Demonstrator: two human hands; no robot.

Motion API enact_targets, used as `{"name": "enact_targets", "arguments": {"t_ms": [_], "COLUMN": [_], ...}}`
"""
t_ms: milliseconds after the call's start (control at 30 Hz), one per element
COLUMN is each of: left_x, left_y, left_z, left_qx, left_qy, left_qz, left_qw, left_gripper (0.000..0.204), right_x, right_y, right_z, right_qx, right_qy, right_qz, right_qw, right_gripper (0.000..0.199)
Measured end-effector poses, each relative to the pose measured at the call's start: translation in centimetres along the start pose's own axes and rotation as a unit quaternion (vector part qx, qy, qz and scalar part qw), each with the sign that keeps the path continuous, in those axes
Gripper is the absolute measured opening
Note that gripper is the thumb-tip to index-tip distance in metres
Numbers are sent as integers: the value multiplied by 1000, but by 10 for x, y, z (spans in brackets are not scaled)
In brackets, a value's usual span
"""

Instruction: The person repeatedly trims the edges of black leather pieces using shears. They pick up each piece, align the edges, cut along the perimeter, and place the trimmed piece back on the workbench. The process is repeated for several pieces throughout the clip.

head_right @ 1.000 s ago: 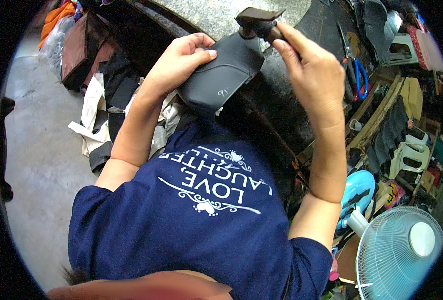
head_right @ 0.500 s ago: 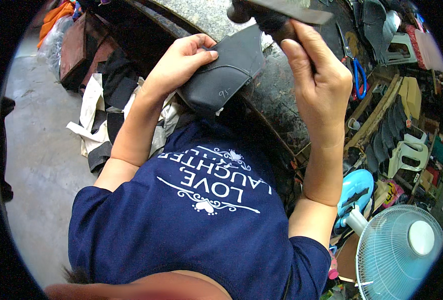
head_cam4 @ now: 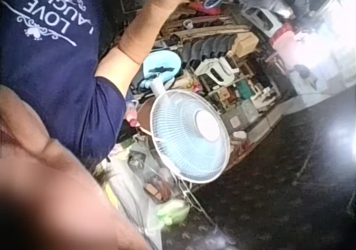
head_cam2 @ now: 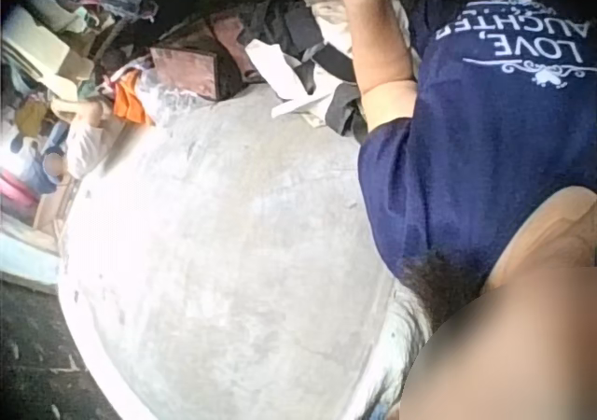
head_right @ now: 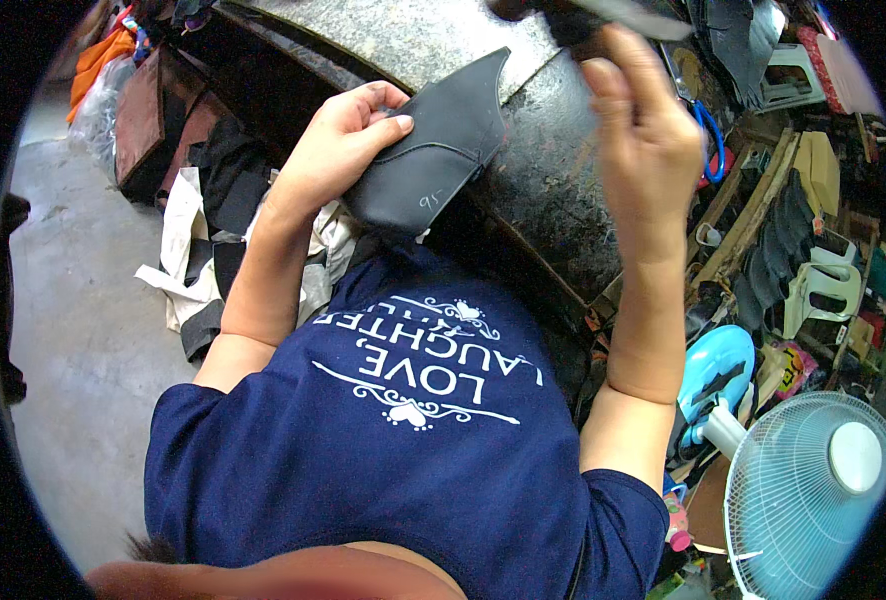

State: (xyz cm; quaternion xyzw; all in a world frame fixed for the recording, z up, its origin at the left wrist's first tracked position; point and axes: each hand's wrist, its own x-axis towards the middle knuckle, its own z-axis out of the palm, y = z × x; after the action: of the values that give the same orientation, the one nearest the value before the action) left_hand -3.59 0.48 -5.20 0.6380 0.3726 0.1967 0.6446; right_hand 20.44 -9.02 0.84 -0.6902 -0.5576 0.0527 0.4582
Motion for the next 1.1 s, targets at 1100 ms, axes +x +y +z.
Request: {"name": "enact_targets", "arguments": {"t_ms": [1100], "left_x": [10], "left_y": [23], "left_z": [11], "left_qx": [31], "left_qy": [-54], "left_qz": [197], "left_qw": [978], "left_gripper": [36], "right_x": [-27], "right_y": [39], "right_z": [13], "right_qx": [499], "right_qy": [-14], "right_qz": [97], "right_qw": [861], "right_gripper": [37]}}
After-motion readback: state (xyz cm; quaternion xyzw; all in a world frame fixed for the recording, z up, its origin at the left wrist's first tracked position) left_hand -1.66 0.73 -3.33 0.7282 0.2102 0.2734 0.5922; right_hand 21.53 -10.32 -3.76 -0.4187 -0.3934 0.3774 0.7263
